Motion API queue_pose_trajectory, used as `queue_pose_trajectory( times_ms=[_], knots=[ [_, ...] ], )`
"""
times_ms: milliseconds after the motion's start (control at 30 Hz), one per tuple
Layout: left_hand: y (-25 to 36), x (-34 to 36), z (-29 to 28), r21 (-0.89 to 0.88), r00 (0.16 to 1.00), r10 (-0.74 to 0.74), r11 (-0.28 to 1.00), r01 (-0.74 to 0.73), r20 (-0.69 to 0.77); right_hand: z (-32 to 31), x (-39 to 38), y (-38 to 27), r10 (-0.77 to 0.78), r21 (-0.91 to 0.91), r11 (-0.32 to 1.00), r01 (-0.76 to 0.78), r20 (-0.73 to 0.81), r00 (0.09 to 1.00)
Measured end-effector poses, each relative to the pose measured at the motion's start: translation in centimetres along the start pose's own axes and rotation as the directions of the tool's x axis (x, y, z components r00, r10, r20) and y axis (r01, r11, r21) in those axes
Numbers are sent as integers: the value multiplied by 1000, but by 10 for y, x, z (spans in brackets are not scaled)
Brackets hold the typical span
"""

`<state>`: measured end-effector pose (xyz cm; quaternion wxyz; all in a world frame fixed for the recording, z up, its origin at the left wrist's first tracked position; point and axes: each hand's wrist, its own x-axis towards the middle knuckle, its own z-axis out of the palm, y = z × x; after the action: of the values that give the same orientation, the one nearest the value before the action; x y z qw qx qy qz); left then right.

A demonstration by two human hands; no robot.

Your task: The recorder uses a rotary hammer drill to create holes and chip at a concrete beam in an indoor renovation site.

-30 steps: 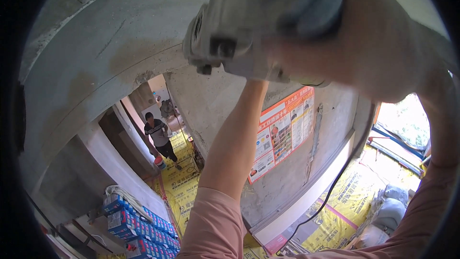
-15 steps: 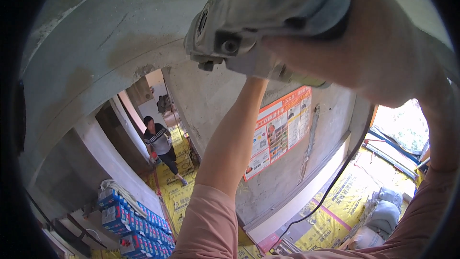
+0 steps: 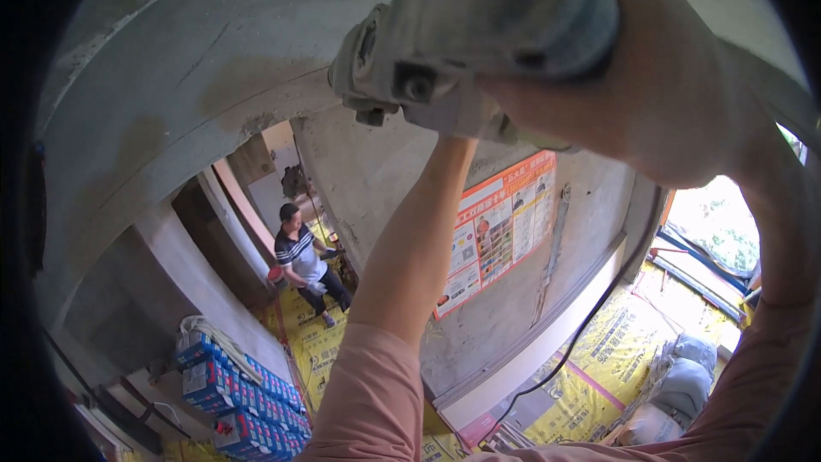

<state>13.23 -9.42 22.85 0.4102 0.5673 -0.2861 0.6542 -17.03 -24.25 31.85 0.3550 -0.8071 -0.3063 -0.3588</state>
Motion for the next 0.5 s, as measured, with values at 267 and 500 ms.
queue_pose_trajectory(
  times_ms=[267,500],
  knots=[
    [0,-9,-2,88,984,-137,985,147,-111,21,18,-22,26,53,998,-34,158,987],
    [27,-7,-55,-933,740,-657,158,322,144,17,14,0,-115,159,985,67,314,942]
  ],
)
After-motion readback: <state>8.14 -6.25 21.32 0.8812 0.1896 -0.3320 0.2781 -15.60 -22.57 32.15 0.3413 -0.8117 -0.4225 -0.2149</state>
